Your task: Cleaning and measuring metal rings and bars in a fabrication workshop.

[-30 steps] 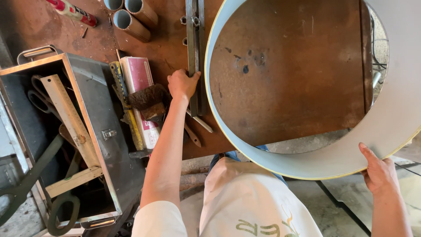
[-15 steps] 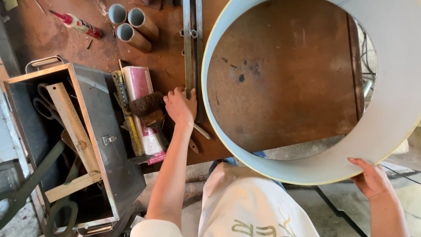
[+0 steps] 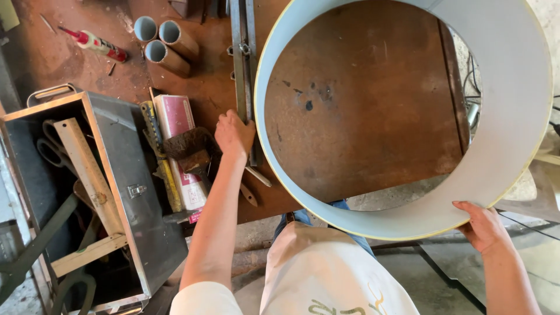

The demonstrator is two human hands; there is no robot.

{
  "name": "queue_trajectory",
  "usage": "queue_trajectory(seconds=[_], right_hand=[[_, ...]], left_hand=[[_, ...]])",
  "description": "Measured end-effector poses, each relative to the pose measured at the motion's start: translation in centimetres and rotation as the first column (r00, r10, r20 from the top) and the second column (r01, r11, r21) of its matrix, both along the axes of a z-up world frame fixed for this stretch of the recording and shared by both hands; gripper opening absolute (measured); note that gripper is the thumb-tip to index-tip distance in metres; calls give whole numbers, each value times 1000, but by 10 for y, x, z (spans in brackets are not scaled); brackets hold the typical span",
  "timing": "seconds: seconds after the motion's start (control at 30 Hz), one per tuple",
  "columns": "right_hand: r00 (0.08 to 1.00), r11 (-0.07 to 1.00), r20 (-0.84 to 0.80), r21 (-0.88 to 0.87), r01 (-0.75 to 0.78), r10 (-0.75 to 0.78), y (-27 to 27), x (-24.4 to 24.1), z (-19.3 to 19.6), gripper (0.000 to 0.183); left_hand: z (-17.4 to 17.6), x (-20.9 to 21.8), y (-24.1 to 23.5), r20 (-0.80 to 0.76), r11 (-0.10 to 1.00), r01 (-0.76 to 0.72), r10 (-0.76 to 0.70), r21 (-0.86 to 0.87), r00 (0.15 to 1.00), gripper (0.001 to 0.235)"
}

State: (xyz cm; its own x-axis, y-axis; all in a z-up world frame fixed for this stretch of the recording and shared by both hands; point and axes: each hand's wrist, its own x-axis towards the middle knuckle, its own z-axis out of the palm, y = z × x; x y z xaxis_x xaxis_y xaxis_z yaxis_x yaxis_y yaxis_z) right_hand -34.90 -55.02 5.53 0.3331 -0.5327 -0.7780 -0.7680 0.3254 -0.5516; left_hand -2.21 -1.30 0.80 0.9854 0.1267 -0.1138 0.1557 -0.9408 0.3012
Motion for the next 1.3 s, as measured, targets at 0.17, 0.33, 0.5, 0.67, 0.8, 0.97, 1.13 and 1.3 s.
queue_trajectory(seconds=[0.17,0.33,0.5,0.67,0.8,0.97,1.13,1.3], right_hand=[[998,999,56,32,-39,37,1,-2,1,46],[997,998,63,24,-56,54,11,8,14,46],[993,998,105,36,-50,46,2,0,-7,45],[993,998,107,43,-52,48,4,3,0,42],[982,992,148,31,-125,119,2,-2,-17,43],[951,952,231,176,-251,208,37,12,-5,45],[905,914,160,29,-404,395,43,20,59,66],[865,850,201,-382,-362,459,-29,-8,24,83]], left_hand=[[57,9,4,-3,993,18,-19,-114,1000,45],[98,48,35,-176,867,-134,55,-480,983,48],[127,58,70,-234,807,-143,6,-573,972,26],[234,-12,51,-175,883,-127,52,-453,983,18],[267,-78,13,-199,761,-207,104,-615,974,14],[203,-148,-55,1,565,-23,42,-824,999,14],[163,-182,-182,2,463,-23,51,-886,999,10],[106,-205,-239,29,445,-12,87,-895,996,14]])
